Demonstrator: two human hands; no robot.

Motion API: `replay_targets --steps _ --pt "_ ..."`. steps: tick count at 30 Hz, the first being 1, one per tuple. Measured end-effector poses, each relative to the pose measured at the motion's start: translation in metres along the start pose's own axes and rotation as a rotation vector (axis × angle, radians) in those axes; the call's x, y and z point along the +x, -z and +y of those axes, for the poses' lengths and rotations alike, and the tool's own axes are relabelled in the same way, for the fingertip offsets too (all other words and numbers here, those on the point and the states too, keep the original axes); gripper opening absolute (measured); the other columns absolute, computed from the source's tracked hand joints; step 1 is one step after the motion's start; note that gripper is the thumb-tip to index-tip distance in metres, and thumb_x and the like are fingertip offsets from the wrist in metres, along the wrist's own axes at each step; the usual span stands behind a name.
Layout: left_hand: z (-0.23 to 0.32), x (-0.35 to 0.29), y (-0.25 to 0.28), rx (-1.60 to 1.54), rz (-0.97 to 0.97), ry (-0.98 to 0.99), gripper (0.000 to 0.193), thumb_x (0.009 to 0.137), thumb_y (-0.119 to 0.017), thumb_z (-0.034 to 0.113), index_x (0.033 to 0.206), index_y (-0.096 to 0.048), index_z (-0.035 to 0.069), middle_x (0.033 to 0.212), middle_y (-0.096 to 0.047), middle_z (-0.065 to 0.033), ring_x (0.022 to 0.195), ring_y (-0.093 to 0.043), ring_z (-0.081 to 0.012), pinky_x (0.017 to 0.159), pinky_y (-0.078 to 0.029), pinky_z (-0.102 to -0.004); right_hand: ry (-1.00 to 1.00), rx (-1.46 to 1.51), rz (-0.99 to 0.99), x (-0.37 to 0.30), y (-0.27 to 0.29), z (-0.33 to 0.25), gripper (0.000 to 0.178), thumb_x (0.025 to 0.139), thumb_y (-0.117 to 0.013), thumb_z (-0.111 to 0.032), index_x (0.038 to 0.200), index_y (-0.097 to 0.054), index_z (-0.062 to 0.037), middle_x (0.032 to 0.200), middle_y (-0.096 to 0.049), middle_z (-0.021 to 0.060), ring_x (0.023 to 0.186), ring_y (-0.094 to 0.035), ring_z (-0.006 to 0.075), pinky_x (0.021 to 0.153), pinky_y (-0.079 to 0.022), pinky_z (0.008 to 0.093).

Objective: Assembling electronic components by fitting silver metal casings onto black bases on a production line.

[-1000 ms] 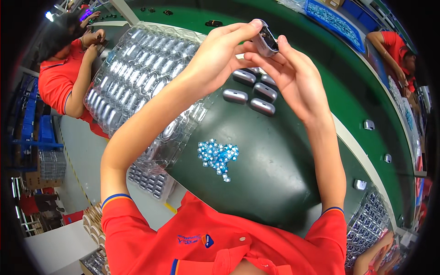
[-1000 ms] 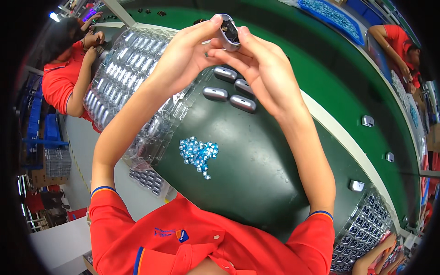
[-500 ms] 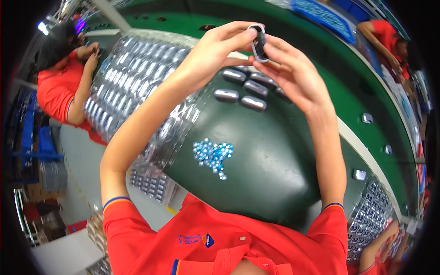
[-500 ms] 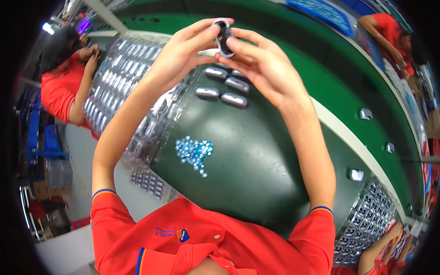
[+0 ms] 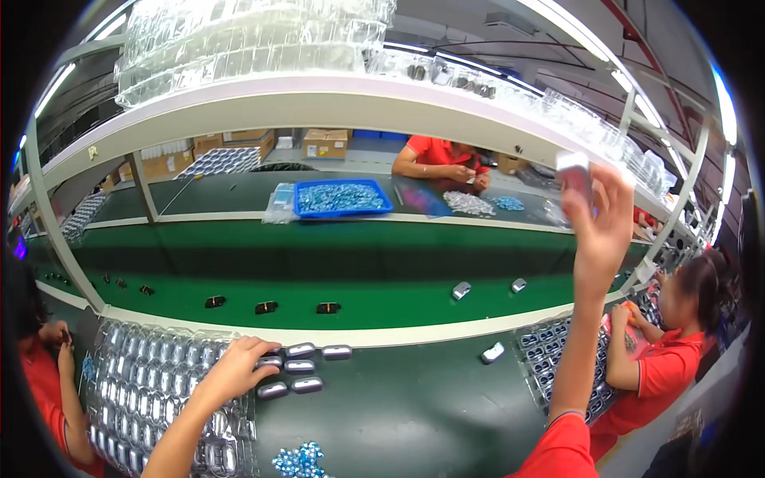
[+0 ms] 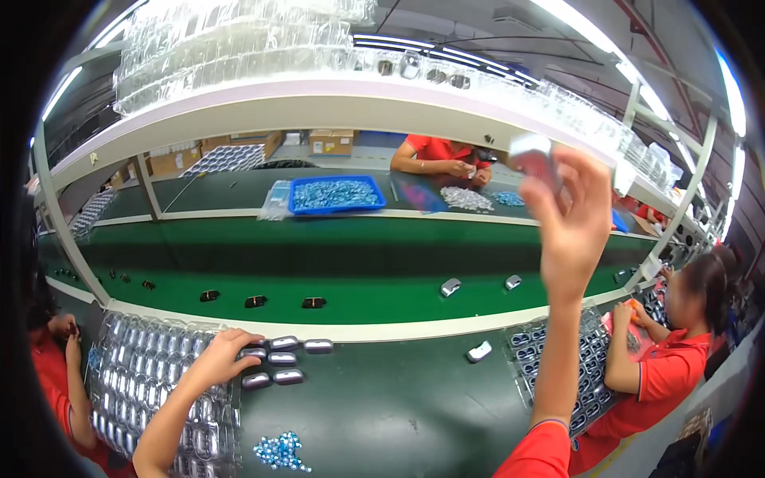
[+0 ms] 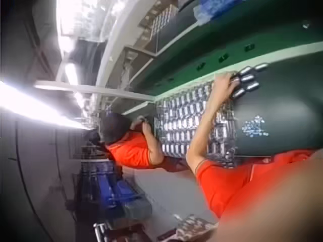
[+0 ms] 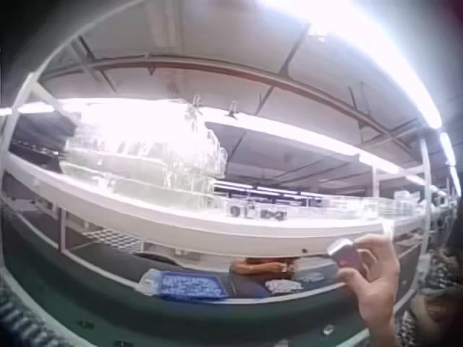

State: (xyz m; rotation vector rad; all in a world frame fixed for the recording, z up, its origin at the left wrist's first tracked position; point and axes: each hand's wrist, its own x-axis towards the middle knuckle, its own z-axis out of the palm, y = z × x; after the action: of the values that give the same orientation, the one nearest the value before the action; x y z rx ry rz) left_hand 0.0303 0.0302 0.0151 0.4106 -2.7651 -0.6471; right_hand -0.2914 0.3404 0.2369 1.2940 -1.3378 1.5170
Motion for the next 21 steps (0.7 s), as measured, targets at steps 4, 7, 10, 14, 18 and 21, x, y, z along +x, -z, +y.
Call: replay_targets --steps 4,7,10,14,18,21 --pt "-0.007 0.007 0.001 0.062 -0.021 -0.072 0.036 0.083 -0.073 0.022 0.114 -0.068 0.007 0.108 -0.066 -0.0142 0.107 -0.060 -0.0325 0.097 -0.043 -0.0414 0.039 -0.328 -0.111 0.115 0.002 0.047 0.040 0.082 -0.075 -0.015 0.119 -0.061 -0.0082 0.111 -0.065 0.0100 0.095 -0.066 0.0180 0.080 -0.052 0.0284" --pt "-0.014 0.008 -0.006 0.148 0.039 -0.102 0.031 0.081 -0.073 0.020 0.109 -0.069 0.009 0.106 -0.067 -0.0105 0.104 -0.060 -0.0294 0.096 -0.042 -0.0394 0.003 -0.632 -0.253 0.179 -0.018 0.091 0.033 0.083 -0.074 -0.022 0.111 -0.066 -0.0071 0.099 -0.072 0.0113 0.087 -0.069 0.0186 0.078 -0.052 0.0286" --pt "-0.012 0.009 -0.009 0.169 0.034 -0.106 0.029 0.079 -0.074 0.018 0.107 -0.070 0.009 0.103 -0.067 -0.0094 0.102 -0.060 -0.0288 0.093 -0.042 -0.0396 0.066 -0.814 -0.317 0.209 -0.030 0.126 0.034 0.079 -0.075 -0.026 0.106 -0.069 -0.0059 0.097 -0.072 0.0140 0.084 -0.070 0.0221 0.078 -0.053 0.0325" --pt "-0.010 0.002 -0.013 0.214 0.070 -0.107 0.027 0.078 -0.074 0.015 0.104 -0.071 0.010 0.101 -0.066 -0.0088 0.099 -0.060 -0.0281 0.090 -0.043 -0.0400 -0.067 -0.937 -0.581 0.212 -0.060 0.131 0.033 0.078 -0.074 -0.030 0.102 -0.073 -0.0072 0.095 -0.073 0.0157 0.087 -0.070 0.0291 0.081 -0.054 0.0381" --pt "-0.009 -0.005 -0.018 0.218 0.096 -0.100 0.028 0.077 -0.073 0.011 0.105 -0.071 0.010 0.099 -0.065 -0.0110 0.098 -0.059 -0.0294 0.090 -0.043 -0.0410 -0.129 -0.870 -0.619 0.206 -0.072 0.137 0.037 0.083 -0.069 -0.038 0.101 -0.075 -0.0063 0.092 -0.073 0.0155 0.086 -0.070 0.0269 0.083 -0.053 0.0378" --pt "-0.012 0.006 -0.019 0.235 0.096 -0.125 0.031 0.076 -0.071 0.005 0.106 -0.068 0.006 0.100 -0.063 -0.0161 0.099 -0.058 -0.0353 0.092 -0.043 -0.0456 0.003 -0.966 -0.506 0.215 -0.044 0.170 0.041 0.091 -0.060 -0.042 0.110 -0.073 -0.0085 0.104 -0.072 0.0138 0.096 -0.070 0.0263 0.086 -0.052 0.0369"
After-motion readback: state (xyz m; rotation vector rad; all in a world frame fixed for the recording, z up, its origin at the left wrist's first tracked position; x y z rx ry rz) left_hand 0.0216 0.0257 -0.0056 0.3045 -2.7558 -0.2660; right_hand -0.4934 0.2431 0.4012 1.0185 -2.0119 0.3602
